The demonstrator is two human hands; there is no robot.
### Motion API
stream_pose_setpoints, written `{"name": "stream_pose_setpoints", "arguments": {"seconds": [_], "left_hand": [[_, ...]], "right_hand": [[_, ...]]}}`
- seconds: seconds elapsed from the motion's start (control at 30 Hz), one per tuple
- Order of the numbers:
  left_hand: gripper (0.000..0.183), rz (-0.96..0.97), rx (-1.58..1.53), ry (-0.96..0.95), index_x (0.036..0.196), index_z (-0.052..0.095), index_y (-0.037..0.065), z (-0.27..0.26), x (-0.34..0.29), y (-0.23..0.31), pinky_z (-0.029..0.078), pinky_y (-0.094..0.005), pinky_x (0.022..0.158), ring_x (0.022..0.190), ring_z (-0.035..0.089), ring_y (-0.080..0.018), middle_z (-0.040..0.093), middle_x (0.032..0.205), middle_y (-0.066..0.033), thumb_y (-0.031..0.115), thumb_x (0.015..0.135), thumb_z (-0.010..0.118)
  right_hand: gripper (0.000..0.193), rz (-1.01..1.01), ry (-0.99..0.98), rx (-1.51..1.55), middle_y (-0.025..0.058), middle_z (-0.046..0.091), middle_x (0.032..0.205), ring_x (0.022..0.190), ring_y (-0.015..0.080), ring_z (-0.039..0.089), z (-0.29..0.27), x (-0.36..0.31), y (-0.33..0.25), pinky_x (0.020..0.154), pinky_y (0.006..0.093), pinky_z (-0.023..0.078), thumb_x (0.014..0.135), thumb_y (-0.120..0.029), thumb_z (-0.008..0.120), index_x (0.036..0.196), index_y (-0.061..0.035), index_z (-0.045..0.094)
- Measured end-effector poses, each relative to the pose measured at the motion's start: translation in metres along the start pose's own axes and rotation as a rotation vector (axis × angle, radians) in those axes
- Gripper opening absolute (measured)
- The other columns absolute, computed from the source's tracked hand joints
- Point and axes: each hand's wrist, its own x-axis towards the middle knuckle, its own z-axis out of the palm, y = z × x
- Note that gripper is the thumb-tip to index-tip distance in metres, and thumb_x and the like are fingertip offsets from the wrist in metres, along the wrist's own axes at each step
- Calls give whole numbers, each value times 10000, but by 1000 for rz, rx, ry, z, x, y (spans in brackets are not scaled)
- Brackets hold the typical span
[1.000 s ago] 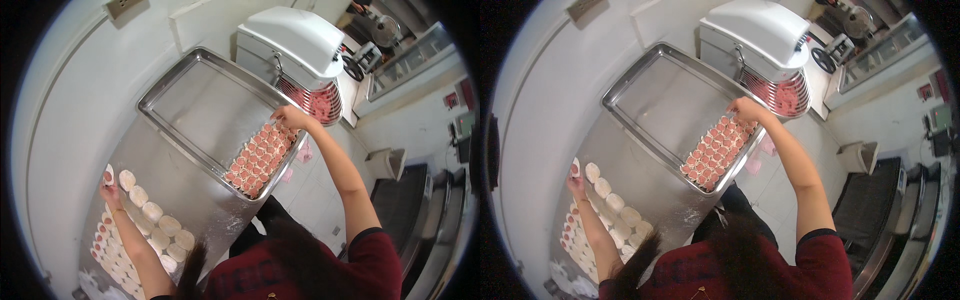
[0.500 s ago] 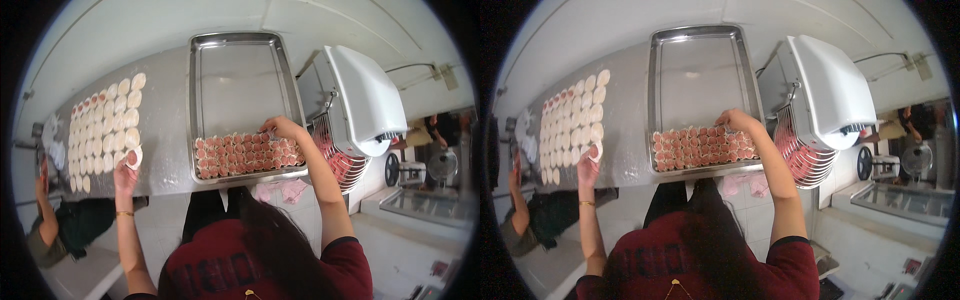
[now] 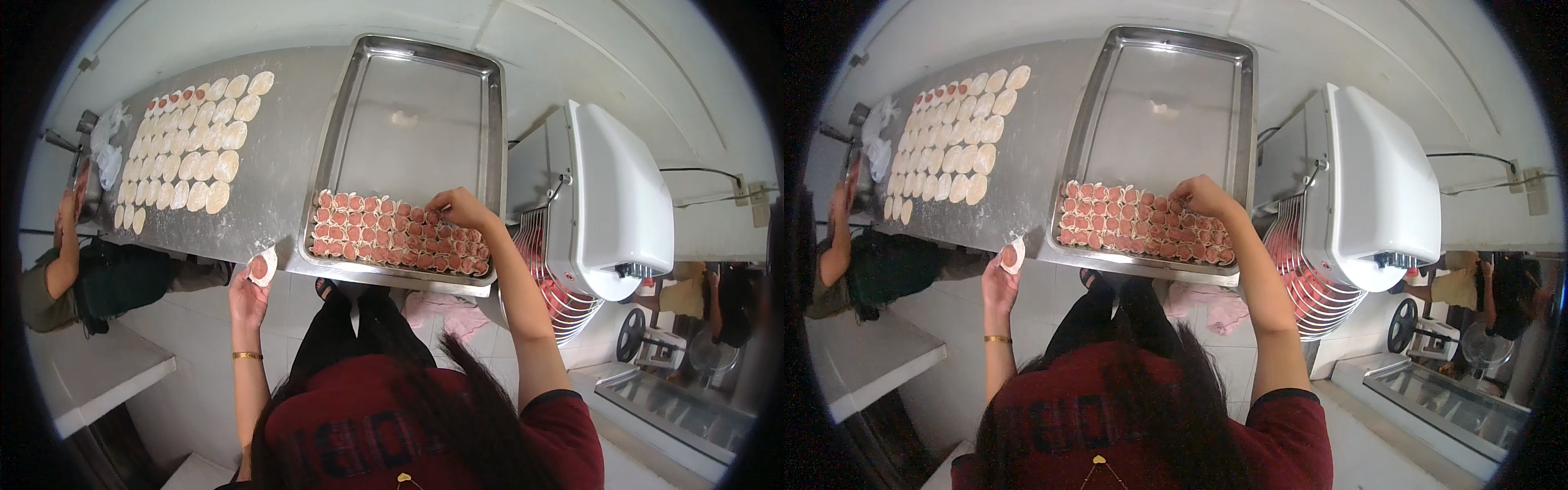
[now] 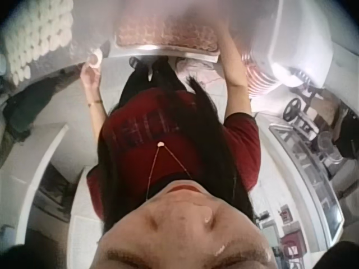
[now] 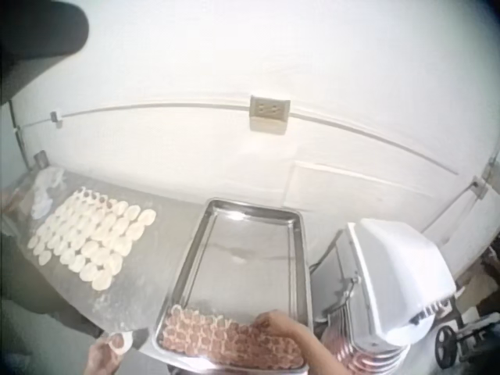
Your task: The person repeatedly picks up small circular dough pieces, places a portion of meat filling in the center, folds the dough over, and seals the edges to form dumplings. The finished dumplings are placed in neat rows on a metal tray. A coworker is visible preparing dough and filling in the background.
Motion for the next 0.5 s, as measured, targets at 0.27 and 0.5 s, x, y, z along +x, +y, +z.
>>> {"name": "stream_pose_setpoints", "arguments": {"seconds": [0.27,0.5], "left_hand": [[343,11,37,19,1183,480,-43,19,-5,-12,491,-329,912,1072,578,-223,575,1178,-130,172,918,440],[344,-1,129,7,1180,471,-56,24,-2,-11,489,-318,917,1066,579,-215,572,1170,-142,172,926,429]], "right_hand": [[532,-17,-12,42,148,671,971,876,259,648,3,-2,-3,818,324,494,613,127,479,1084,-49,651],[463,112,176,118,166,669,924,816,287,642,4,-9,-14,747,329,489,628,93,532,1056,-33,655]]}}
